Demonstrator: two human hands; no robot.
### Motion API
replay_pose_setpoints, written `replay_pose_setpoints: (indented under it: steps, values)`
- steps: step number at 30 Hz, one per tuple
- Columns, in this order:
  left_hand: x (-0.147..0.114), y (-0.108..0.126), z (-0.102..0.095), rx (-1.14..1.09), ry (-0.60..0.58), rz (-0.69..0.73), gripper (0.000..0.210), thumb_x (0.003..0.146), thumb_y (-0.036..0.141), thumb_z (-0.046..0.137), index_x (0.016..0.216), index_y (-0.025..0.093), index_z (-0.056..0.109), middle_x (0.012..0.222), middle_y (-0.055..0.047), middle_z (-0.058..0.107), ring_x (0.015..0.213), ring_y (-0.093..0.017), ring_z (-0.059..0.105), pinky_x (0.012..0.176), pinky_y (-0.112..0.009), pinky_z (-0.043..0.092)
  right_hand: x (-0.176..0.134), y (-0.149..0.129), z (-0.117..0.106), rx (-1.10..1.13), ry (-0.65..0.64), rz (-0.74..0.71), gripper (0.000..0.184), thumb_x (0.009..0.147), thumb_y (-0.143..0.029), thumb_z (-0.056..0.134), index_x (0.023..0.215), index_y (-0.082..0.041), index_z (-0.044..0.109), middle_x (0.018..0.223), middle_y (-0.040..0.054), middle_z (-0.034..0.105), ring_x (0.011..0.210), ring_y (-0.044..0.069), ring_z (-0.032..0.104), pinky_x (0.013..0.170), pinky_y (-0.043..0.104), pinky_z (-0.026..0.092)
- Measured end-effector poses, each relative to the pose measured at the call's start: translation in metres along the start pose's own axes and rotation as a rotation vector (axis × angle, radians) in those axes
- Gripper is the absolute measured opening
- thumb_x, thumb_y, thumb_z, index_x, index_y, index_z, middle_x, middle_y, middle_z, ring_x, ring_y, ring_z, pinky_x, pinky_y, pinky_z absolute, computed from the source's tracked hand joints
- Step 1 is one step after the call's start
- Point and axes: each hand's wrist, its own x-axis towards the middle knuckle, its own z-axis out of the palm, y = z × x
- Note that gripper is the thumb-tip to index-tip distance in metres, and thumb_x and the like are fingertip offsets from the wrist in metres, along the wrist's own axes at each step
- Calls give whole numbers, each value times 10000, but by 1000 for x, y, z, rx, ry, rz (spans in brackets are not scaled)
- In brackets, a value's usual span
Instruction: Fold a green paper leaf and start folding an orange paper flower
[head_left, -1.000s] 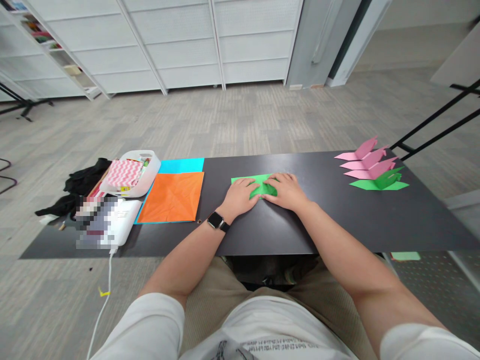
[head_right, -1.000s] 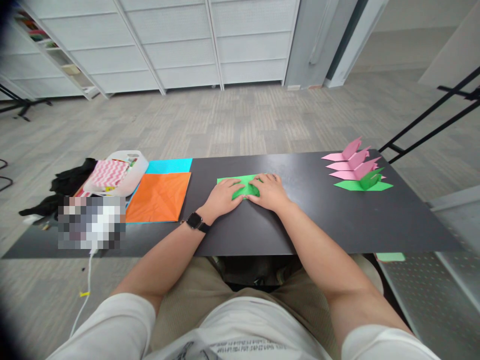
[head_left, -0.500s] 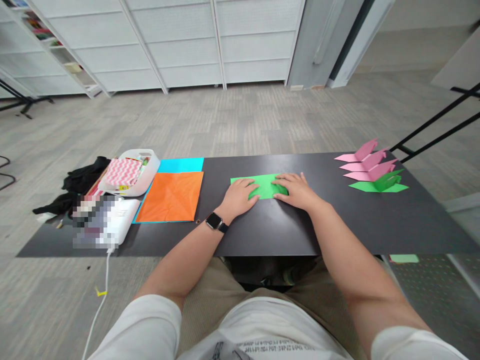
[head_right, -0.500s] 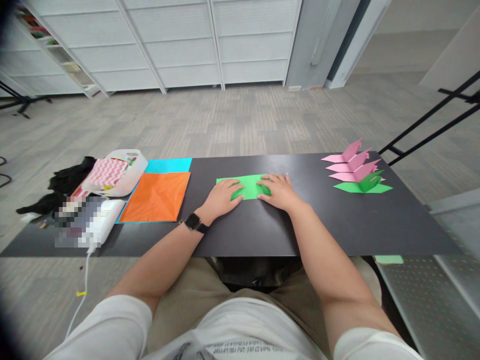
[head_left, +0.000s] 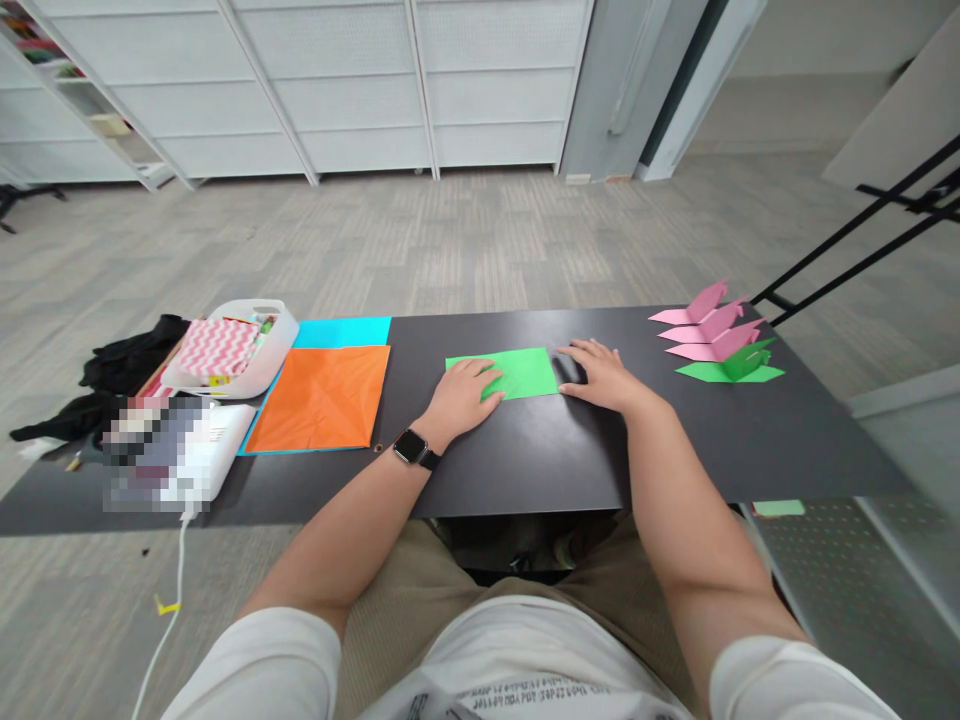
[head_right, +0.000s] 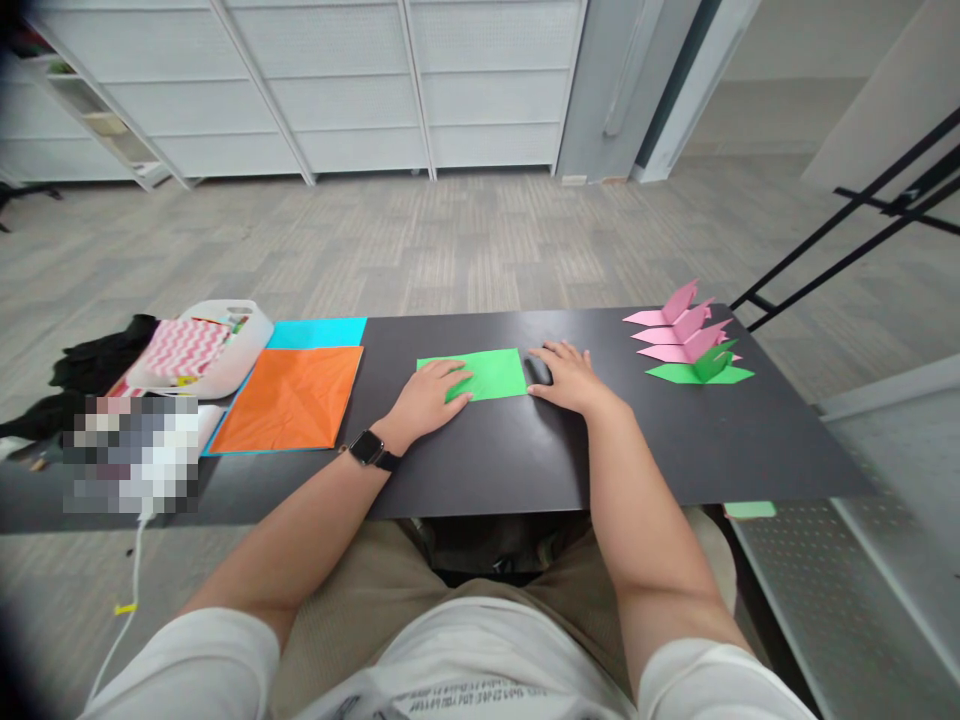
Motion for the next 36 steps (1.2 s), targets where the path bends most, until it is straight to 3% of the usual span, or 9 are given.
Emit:
replay_pose_setpoints:
  steps: [4, 8, 11, 16, 24, 30, 36]
  values:
    - [0, -1, 1, 9, 5, 8, 390, 1039, 402, 650, 1361, 197, 732, 1497, -116, 667, 1388, -297, 608, 1261, -482, 439, 2, 7, -8, 85, 136, -27, 642, 917, -470, 733, 1529, -329, 602, 1672, 128, 500, 1568, 445, 405, 1236, 796, 287]
    - [0, -1, 2, 12, 9, 10, 385, 1039, 406, 649, 1357, 207, 735, 1494, -112, 668, 1386, -298, 608, 1257, -490, 439, 8, -16, -4, 178, 325, -188, 387, 997, -438, 631, 1339, -291, 735, 1476, 117, 660, 1412, 328, 583, 1237, 612, 413]
    - [0, -1, 2, 4, 9, 11, 378, 1030, 401, 661, 1352, 218, 737, 1495, -108, 668, 1384, -301, 606, 1256, -497, 437, 11, -48, 9, 122, 252, -272, 317, 1014, -424, 634, 1273, -308, 774, 1427, 97, 689, 1372, 327, 597, 1263, 667, 343]
    - [0, 0, 0, -8, 16, 12, 360, 1026, 373, 665, 1339, 212, 742, 1493, -106, 670, 1391, -295, 602, 1267, -488, 425, 10, -79, 26, 9, 91, -293, 370, 1001, -419, 693, 1363, -366, 741, 1480, 85, 658, 1423, 364, 534, 1269, 805, 179]
    - [-11, -10, -10, 29, -24, -47, 436, 1030, 440, 663, 1430, 269, 682, 1580, -109, 595, 1471, -329, 527, 1305, -598, 343, 9, -75, 27, 28, 68, -267, 368, 1016, -423, 684, 1378, -374, 722, 1508, 71, 640, 1430, 356, 533, 1263, 831, 137]
    - [-24, -37, -17, 69, -66, -187, 675, 961, 534, 745, 1562, 279, 571, 1686, -172, 468, 1596, -445, 368, 1309, -750, 202, 8, -76, 26, 48, 52, -273, 371, 1017, -425, 687, 1384, -380, 716, 1516, 85, 630, 1439, 371, 528, 1241, 867, 136]
    - [-30, -63, -21, 43, -119, -275, 903, 880, 600, 817, 1648, 280, 466, 1762, -204, 332, 1654, -491, 235, 1306, -755, 168, 10, -75, 27, 54, 50, -262, 373, 1017, -426, 693, 1387, -392, 712, 1522, 75, 626, 1442, 364, 525, 1248, 859, 139]
